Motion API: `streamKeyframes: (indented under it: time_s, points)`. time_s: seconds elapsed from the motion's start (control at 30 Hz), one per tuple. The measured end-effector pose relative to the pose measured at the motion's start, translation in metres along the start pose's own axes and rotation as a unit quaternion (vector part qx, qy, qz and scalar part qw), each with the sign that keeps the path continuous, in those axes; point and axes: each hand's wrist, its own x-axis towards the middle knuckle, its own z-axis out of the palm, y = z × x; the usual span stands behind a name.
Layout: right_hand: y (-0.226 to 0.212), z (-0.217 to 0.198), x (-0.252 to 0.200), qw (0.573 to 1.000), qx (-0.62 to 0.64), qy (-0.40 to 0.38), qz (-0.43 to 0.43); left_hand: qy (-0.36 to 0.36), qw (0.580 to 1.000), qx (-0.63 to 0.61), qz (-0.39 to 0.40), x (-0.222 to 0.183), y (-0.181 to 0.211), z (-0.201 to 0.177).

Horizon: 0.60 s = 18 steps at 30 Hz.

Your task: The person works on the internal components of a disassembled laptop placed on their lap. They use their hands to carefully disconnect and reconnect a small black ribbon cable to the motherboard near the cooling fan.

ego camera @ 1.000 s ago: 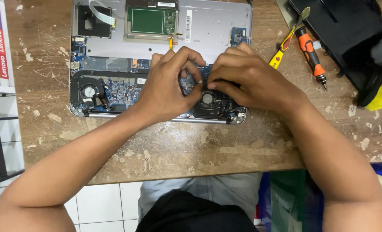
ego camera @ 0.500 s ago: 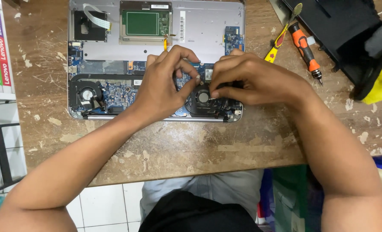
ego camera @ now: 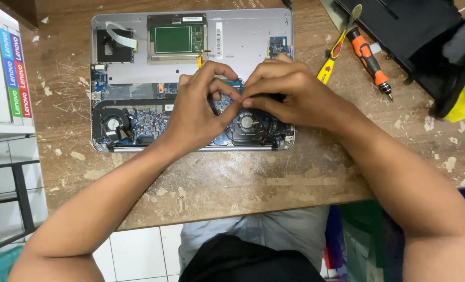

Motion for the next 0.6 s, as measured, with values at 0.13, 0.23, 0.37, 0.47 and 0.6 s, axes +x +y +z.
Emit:
streamKeyframes:
  time_s: [0.13, 0.23, 0.37, 0.47, 0.6]
  points:
    - [0.004, 0.002, -0.003, 0.993, -0.109, 0.049, -0.021, 0.004, 1.000, -0.004, -0.008, 0.000, 0.000, 0.002]
    - [-0.002, -0.002, 0.001, 0.998, -0.047, 0.046, -0.019, 0.003, 1.000, -0.001, -0.011, 0.000, 0.001, 0.001]
    - [0.005, 0.000, -0.001, 0.994, -0.099, 0.042, -0.031, 0.004, 1.000, 0.003, -0.015, 0.001, 0.002, 0.001]
    - [0.002, -0.003, 0.001, 0.996, -0.070, 0.054, -0.025, 0.007, 1.000, 0.004, -0.015, 0.000, 0.002, 0.001]
    - [0.006, 0.004, -0.001, 0.999, -0.033, 0.025, 0.008, 0.008, 1.000, -0.001, -0.007, 0.000, -0.001, 0.002]
